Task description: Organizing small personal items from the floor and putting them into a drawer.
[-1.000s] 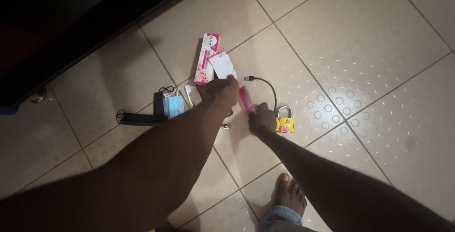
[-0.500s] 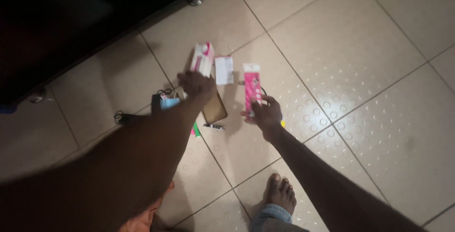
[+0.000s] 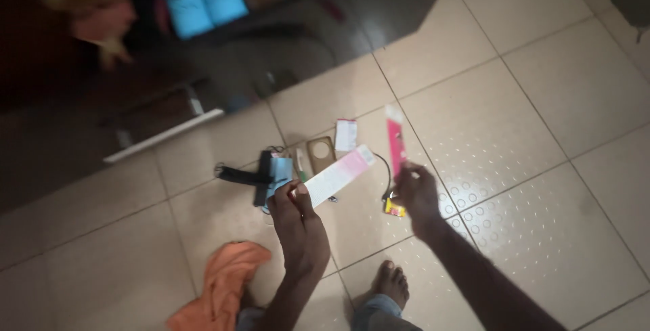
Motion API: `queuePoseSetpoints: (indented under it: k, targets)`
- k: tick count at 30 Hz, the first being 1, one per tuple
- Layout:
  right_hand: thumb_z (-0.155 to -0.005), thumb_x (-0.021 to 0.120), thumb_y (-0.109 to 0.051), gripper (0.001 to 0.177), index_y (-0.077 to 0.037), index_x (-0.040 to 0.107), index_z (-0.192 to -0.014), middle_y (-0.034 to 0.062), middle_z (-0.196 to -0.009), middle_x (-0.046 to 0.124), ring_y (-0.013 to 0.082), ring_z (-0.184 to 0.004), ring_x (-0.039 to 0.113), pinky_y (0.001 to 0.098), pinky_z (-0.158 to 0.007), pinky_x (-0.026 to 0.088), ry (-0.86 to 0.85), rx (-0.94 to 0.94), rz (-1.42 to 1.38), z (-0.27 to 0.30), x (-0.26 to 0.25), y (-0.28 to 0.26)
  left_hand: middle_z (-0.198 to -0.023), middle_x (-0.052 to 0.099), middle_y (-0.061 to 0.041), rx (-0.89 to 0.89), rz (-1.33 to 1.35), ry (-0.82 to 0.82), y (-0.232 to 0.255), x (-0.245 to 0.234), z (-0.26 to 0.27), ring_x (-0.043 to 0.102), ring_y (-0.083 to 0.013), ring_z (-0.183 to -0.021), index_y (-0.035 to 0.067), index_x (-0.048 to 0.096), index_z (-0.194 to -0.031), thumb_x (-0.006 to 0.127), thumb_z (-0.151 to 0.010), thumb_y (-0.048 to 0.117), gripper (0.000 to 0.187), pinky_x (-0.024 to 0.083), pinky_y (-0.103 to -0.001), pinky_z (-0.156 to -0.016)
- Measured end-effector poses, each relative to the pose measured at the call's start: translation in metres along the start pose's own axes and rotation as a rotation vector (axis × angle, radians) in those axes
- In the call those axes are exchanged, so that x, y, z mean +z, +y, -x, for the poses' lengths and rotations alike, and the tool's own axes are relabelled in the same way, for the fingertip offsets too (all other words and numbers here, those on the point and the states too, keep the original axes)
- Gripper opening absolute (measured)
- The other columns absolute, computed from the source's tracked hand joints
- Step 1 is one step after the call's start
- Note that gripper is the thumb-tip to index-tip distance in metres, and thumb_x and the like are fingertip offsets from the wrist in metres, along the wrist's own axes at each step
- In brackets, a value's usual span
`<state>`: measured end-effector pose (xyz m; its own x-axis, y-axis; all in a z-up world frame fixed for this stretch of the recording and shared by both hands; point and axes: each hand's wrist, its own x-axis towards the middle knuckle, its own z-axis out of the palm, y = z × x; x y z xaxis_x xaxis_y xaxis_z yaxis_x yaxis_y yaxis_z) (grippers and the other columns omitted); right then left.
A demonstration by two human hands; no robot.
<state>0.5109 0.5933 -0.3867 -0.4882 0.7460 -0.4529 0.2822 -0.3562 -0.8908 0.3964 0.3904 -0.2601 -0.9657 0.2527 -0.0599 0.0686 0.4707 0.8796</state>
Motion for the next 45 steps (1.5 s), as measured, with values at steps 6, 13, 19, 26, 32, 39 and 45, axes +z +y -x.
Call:
queuePoseSetpoints:
  k: [6,13,19,26,32,39,45]
  targets:
    - [-0.097,0.038,-0.074,0.069,-0.01,0.063,-0.103,-0.0056,-0.068,0.03,0.0061,-0.052,0.029,0.0227,-0.042,0.024,-0.018,0.414,-0.225,0.08,0.066,-0.196,-0.101,0.063,-0.014,-0.201,0.367,-0.031,0.081,-0.064,-0.028,0.059,-0.0245,-0.091,0.003,0.055,-0.116,0.035,-0.107,0.035,0.039,0.047,-0.039,-0.088]
    - [-0.099,0.063,-0.041,0.032,-0.011,0.053,-0.091,-0.0055,-0.072,0.037,0.0063,-0.061,0.038,0.0234,-0.053,0.038,-0.162,0.475,-0.547,0.122,0.076,-0.266,-0.099,0.059,-0.014,-0.088,0.465,-0.227,0.123,-0.115,-0.062,0.054,-0.0197,-0.09,0.0,0.057,-0.114,0.034,-0.111,0.042,0.048,0.048,-0.036,-0.086]
    - [-0.097,0.061,-0.037,0.028,-0.01,0.058,-0.101,-0.0002,-0.082,0.049,0.0092,-0.067,0.044,0.0227,-0.053,0.039,-0.053,0.425,-0.633,0.153,0.075,-0.307,-0.114,0.057,-0.008,0.074,0.291,-0.209,0.177,-0.15,-0.07,0.06,-0.0157,-0.097,0.009,0.06,-0.143,0.044,-0.104,0.039,0.052,0.051,-0.032,-0.086]
    - [-0.108,0.058,-0.03,0.022,-0.009,0.055,-0.116,0.0002,-0.085,0.053,0.0094,-0.069,0.05,0.0269,-0.056,0.045,-0.281,0.16,-0.608,0.167,0.075,-0.332,-0.115,0.077,-0.011,-0.105,0.3,-0.374,0.219,-0.192,-0.09,0.065,-0.0098,-0.096,0.007,0.04,-0.158,0.054,-0.104,0.039,0.064,0.052,-0.027,-0.085]
    - [-0.102,0.052,-0.031,0.034,-0.005,0.058,-0.124,0.0057,-0.095,0.061,0.0134,-0.078,0.059,0.0281,-0.062,0.049,-0.035,0.12,-0.319,0.177,0.148,-0.387,-0.12,0.076,-0.007,-0.143,0.639,-0.301,0.234,-0.237,-0.141,0.066,-0.0121,-0.102,0.005,0.053,-0.145,0.061,-0.094,0.032,0.059,0.052,-0.026,-0.089]
    - [-0.099,0.052,-0.03,0.036,-0.006,0.059,-0.126,0.0033,-0.112,0.063,0.013,-0.095,0.062,0.0279,-0.068,0.052,-0.031,-0.018,-0.19,0.177,0.225,-0.432,-0.121,0.071,-0.01,-0.248,0.751,-0.257,0.233,-0.289,-0.203,0.065,-0.0243,-0.121,0.006,0.061,-0.129,0.069,-0.085,0.021,0.047,0.049,-0.046,-0.106]
    - [-0.106,0.049,-0.021,0.036,0.003,0.051,-0.133,0.0121,-0.115,0.063,0.0193,-0.1,0.065,0.0288,-0.078,0.058,-0.079,-0.046,-0.377,0.146,0.259,-0.418,-0.115,0.074,-0.017,-0.38,0.849,-0.392,0.207,-0.292,-0.238,0.069,-0.0309,-0.121,-0.013,0.065,-0.121,0.072,-0.083,0.013,0.046,0.053,-0.042,-0.108]
